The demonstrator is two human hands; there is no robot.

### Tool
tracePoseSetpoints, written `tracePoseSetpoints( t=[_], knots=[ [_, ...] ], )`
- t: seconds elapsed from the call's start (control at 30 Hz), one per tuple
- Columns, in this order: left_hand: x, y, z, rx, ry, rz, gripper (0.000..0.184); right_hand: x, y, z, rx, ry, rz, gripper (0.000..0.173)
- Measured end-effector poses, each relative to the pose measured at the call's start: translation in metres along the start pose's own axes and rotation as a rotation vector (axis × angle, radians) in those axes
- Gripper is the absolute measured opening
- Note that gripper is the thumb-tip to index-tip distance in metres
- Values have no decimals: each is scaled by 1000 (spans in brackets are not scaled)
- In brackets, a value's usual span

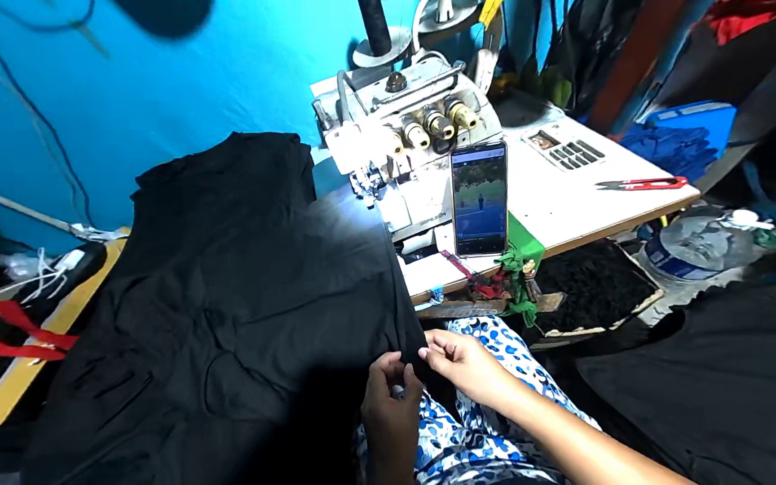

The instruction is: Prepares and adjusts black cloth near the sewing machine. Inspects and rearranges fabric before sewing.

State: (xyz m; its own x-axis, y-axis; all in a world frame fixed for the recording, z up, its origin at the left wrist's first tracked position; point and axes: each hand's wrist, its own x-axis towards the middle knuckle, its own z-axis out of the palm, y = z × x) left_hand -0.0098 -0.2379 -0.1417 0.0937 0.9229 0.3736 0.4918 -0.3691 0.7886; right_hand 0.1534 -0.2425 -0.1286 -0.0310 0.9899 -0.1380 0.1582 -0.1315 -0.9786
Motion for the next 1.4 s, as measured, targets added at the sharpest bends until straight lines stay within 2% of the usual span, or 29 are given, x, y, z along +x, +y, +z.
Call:
tracePoseSetpoints(
  t=[0.17,0.43,0.6,0.67,0.83,0.97,1.07,1.23,1.33,1.4],
  knots=[
    [-9,10,1,15,-38,119,17,-5,9,4,-26,63,-51,20],
    [-6,11,9,6,-57,80,17,-7,4,-1,-96,-13,-90,22],
    [-6,9,11,-21,-77,64,18,-4,2,-4,127,18,-51,19],
    [-11,10,6,-38,-171,43,16,-4,5,-4,164,71,-29,17],
    [-32,6,-10,-109,-575,-145,20,-14,13,-4,221,109,-38,11],
    [-39,-19,-5,-132,-673,-400,28,-7,14,-1,233,108,-58,12],
    [-35,-34,2,-251,-648,-638,31,6,8,-2,202,96,-29,14],
    [-36,-51,15,-754,-361,-977,47,21,39,5,95,-45,113,25],
    [-34,-42,20,-1034,-104,-1136,34,8,55,11,168,-28,159,34],
    [-36,-42,20,-1209,-56,-1136,35,-11,45,11,266,23,179,50]
  ],
)
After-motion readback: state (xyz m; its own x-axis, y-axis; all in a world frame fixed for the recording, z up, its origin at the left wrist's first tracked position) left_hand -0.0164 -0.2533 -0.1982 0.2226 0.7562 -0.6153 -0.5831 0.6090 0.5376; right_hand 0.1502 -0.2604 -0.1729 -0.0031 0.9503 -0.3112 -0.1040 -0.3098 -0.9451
